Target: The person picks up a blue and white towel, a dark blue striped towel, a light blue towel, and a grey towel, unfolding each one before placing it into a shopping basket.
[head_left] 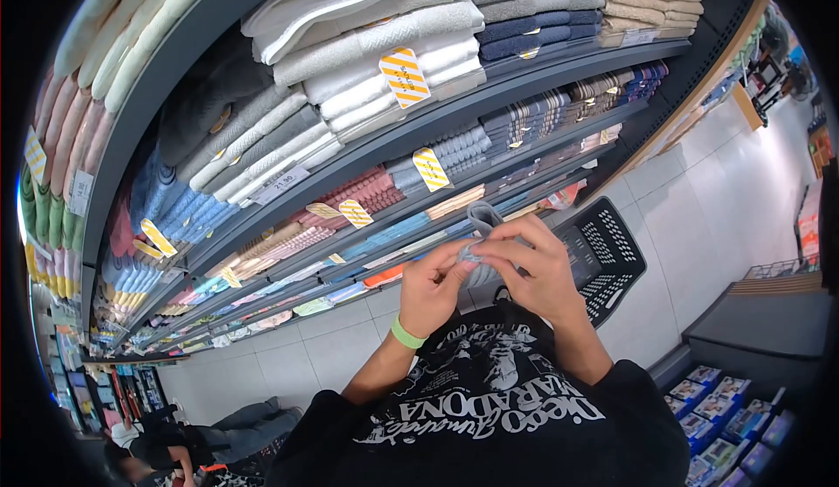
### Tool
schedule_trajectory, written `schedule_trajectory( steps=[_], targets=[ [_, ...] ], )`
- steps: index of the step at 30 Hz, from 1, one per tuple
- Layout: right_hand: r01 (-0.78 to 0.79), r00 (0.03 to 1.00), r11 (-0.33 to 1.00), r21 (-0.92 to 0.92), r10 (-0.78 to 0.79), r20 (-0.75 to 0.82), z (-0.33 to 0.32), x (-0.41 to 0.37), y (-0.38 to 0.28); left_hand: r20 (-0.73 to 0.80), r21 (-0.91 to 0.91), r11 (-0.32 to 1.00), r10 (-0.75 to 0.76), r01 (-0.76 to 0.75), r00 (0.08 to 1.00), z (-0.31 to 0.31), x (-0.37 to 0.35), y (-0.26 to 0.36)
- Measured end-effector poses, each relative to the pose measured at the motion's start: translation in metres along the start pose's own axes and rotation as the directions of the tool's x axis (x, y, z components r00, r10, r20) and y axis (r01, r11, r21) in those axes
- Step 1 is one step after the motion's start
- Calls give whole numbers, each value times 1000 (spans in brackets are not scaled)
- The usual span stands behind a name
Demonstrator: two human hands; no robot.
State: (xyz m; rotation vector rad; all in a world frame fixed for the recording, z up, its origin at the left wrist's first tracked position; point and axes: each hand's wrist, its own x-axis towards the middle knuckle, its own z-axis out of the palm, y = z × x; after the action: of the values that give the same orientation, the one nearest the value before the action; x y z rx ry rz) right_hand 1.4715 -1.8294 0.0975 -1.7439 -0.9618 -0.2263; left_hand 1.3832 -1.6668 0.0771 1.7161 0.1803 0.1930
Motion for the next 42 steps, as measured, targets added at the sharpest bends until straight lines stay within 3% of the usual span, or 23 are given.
schedule_trajectory(
  steps=[2,9,14,24,26,29,33,35,42],
  targets=[
    [18,999,1000,9,-18,47,0,-1,0,46,-84,996,-28,32,999,-1,0,-3],
    [-20,988,1000,4,19,151,-4,2,-4,32,-92,996,-14,17,999,1,-3,-3],
    [-154,947,988,-35,157,281,-12,1,-7,96,-23,1000,-19,21,995,1,-5,-8],
    [-167,958,986,-17,166,235,-5,-6,-6,99,65,997,-37,31,994,-3,-10,-4],
    [-197,959,980,-15,196,203,-6,-6,-7,82,-136,990,-30,41,996,-2,-10,-8],
    [-257,945,966,-7,253,206,-5,-6,-13,70,-149,985,-77,87,995,-8,-10,-20],
    [-223,954,975,1,218,205,-4,-8,-12,82,-150,977,-138,149,987,-8,-9,-9],
    [-122,971,992,33,113,213,-5,-8,-14,-21,-56,996,-77,75,997,-2,-9,-5],
    [-108,992,994,-2,108,70,-3,-10,-7,-64,153,988,46,-35,997,3,-11,7]
  ],
)
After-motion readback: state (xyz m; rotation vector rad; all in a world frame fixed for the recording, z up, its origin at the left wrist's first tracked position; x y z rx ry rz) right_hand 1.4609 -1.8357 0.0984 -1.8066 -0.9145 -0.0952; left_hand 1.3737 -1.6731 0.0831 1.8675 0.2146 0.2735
